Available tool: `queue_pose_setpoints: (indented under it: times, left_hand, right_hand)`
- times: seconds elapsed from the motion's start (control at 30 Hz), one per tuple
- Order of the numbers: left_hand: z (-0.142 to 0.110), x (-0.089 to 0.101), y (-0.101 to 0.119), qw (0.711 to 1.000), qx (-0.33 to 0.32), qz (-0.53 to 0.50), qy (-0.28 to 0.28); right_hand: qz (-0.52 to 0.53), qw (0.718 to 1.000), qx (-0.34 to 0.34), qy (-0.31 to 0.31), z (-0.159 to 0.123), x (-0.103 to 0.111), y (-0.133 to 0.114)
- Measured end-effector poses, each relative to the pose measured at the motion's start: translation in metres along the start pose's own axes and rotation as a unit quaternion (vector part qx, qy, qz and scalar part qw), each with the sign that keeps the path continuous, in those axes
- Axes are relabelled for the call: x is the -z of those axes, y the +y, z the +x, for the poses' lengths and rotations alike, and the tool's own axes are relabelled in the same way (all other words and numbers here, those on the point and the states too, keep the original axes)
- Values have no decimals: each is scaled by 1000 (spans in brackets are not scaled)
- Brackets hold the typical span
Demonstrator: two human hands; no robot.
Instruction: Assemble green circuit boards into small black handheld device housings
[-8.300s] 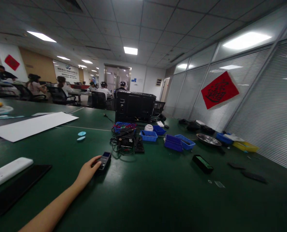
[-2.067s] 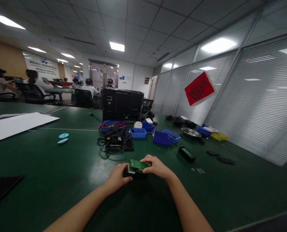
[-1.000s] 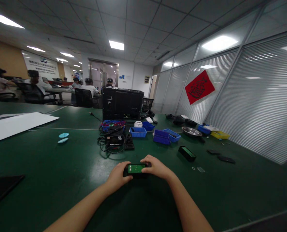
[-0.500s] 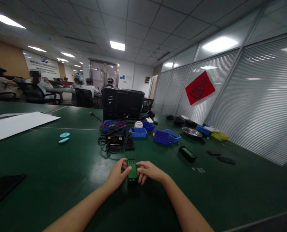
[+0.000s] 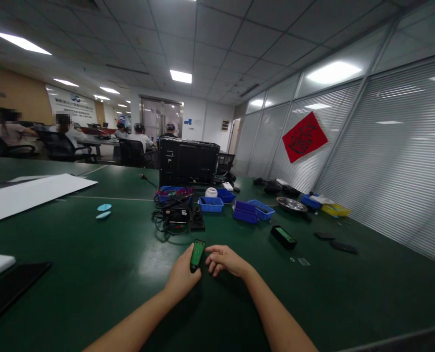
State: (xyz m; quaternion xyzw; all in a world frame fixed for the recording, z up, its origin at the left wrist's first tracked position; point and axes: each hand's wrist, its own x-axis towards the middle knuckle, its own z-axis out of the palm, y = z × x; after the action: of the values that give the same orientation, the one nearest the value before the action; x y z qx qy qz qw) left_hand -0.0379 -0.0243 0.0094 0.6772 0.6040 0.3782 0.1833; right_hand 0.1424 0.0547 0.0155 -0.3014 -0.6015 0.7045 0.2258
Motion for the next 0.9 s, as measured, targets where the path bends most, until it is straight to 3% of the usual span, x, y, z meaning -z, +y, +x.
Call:
queue_pose_setpoints:
  times: [0.27,0.57,0.77,0.9]
  left_hand:
    - [4,11,-2,997,38,31,61]
    - [16,28,-18,991,100,51,76]
    - [11,27,-11,992,20,96,84]
    - [9,26,-9,989,26,117,84]
  right_hand:
    - [5,999,11,53,-1,6,-2]
    - [-1,998,9,61,-1,8,-1]
    - [13,998,14,63,-1,10,0]
    - [21,997,10,71,-3,10,-3]
